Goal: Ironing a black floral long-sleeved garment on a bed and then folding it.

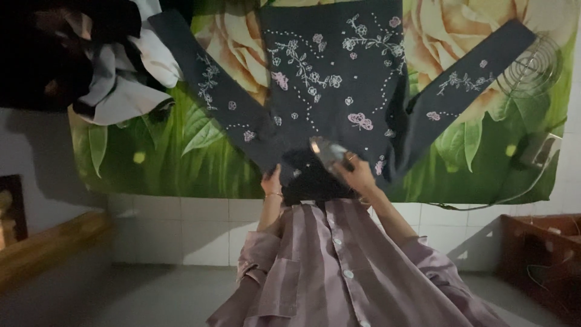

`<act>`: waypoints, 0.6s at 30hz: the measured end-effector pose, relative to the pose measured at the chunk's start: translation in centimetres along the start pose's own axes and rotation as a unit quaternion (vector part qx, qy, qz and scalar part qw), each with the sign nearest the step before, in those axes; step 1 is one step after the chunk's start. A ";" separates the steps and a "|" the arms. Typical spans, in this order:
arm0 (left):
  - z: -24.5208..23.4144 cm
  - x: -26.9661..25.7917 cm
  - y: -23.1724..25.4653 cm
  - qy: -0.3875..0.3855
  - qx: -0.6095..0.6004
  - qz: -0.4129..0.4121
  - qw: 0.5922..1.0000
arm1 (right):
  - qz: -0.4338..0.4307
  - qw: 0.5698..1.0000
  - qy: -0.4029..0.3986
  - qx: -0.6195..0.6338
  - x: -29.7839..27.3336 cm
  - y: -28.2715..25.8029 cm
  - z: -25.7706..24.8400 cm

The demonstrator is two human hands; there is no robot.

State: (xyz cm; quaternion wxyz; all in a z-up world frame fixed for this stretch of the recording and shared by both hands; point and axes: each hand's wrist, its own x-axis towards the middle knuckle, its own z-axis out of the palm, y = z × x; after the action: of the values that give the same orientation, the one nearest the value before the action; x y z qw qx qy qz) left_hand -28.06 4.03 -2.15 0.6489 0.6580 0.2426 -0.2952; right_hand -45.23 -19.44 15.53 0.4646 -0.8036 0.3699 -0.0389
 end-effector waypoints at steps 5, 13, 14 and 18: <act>0.8 -1.2 -2.0 -0.016 0.067 -0.136 0.988 | 0.020 0.995 0.087 -0.044 1.6 1.8 -1.1; 1.1 -3.4 -3.4 -0.021 0.162 -0.020 0.986 | -0.096 0.985 -0.103 -0.095 -2.3 3.7 -0.1; 1.4 -3.8 -3.2 0.007 0.179 -0.006 0.984 | -0.101 0.982 -0.131 -0.094 -3.0 3.0 -0.7; 1.8 -4.3 -3.0 0.053 0.255 0.039 0.965 | -0.156 0.984 -0.052 -0.069 -3.9 3.6 -1.3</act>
State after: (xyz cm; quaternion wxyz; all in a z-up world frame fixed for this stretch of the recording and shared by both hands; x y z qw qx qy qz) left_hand -33.29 2.61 -1.25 0.4563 0.8256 0.1676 -0.2864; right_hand -50.58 -18.97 14.55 0.4144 -0.8828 0.2170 -0.0435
